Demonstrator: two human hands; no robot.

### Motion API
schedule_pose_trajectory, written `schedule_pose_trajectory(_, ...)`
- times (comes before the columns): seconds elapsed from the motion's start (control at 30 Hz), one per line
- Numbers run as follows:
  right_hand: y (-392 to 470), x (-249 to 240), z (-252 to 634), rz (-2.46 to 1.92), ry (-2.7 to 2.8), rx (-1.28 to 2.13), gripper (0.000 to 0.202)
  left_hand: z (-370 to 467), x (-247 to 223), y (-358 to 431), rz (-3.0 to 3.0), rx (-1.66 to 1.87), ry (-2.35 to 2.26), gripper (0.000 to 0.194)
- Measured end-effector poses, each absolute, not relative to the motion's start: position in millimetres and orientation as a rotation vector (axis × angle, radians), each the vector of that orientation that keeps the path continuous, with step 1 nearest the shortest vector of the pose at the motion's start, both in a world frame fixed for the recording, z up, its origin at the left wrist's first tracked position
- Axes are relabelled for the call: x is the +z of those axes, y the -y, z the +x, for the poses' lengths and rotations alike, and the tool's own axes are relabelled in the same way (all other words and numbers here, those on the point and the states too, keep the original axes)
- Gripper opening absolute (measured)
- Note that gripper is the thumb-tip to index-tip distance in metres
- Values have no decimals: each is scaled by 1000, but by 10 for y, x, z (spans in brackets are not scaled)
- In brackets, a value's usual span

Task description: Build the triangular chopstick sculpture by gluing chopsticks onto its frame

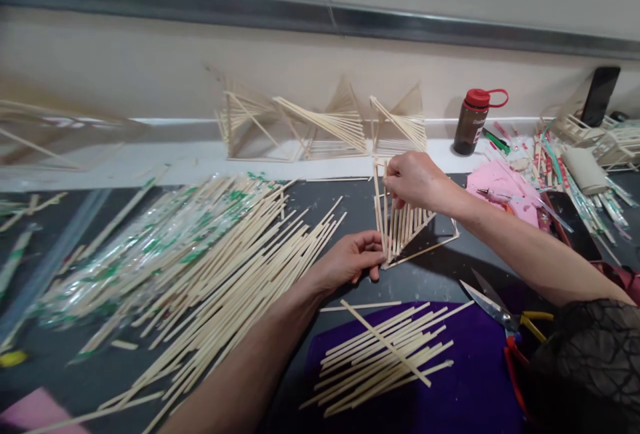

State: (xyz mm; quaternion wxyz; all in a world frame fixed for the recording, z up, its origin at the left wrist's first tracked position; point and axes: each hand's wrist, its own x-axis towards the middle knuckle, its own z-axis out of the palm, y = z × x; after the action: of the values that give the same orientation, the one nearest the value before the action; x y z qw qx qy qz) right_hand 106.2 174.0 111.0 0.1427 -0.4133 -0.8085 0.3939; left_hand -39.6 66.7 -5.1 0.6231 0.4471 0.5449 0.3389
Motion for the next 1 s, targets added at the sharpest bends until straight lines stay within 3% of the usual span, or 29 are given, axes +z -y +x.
schedule_pose_trajectory(0.47,-1863,1108,958,-1306,2343,1251,18,-405,-89,-665,1031,782,-1271,21)
schedule_pose_trajectory(1.0,-1823,1169,850,-1326,2560,1033,20,-408,-121,-665,1060,777,-1259,21)
